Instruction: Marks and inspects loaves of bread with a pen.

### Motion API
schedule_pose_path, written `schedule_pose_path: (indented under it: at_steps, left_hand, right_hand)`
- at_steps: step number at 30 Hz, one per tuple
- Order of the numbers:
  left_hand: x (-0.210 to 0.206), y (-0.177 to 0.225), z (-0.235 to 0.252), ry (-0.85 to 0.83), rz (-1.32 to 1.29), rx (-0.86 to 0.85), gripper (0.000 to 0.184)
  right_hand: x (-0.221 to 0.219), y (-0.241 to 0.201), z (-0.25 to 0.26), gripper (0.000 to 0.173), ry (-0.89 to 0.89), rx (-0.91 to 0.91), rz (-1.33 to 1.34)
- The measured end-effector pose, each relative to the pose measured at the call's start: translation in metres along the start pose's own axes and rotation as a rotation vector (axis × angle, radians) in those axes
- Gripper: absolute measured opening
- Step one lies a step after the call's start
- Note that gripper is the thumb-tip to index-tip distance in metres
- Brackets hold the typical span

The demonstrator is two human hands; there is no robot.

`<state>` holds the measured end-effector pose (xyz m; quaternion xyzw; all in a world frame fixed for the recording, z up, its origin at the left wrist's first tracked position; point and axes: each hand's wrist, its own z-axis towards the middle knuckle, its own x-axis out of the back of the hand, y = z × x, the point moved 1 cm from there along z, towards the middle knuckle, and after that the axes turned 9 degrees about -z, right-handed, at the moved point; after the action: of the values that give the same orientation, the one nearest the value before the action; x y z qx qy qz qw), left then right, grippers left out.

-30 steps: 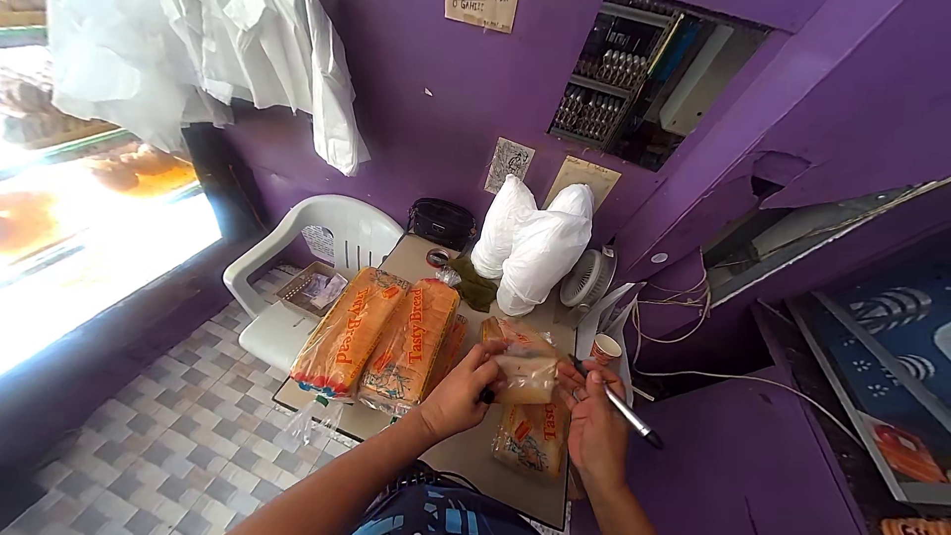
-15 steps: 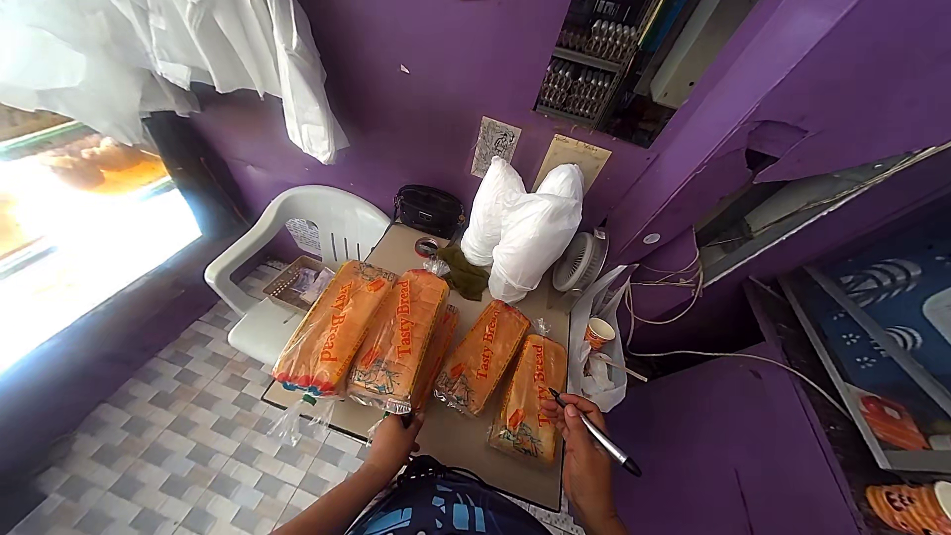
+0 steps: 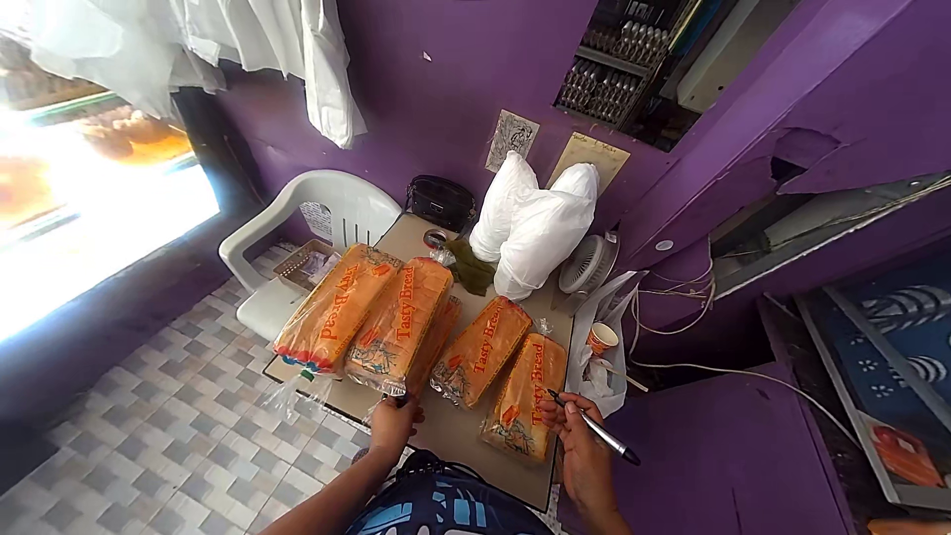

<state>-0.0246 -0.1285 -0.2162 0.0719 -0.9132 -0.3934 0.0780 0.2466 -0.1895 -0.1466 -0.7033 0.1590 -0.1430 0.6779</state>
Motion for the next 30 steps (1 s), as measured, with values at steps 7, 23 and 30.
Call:
schedule_pose_path:
  at_steps: [7,23,30]
  left_hand:
    - [-0.003,0.038,-0.039,-0.098,-0.014,-0.320,0.019]
    - [0.059,0.147,-0.145,-0.105,0.246,-0.717,0.012]
    - [0.079,0.191,-0.161,-0.487,-0.221,-0.770,0.025]
  right_hand:
    - [-0.004,-0.008,0.005,0.022,-0.022,-0.027,0.038]
    - [-0.023,-0.015,0.016,0.023,-0.080,-0.042,0.097]
    - [-0.039,-0.016,0.032,0.035,-0.176,-0.114,0.198]
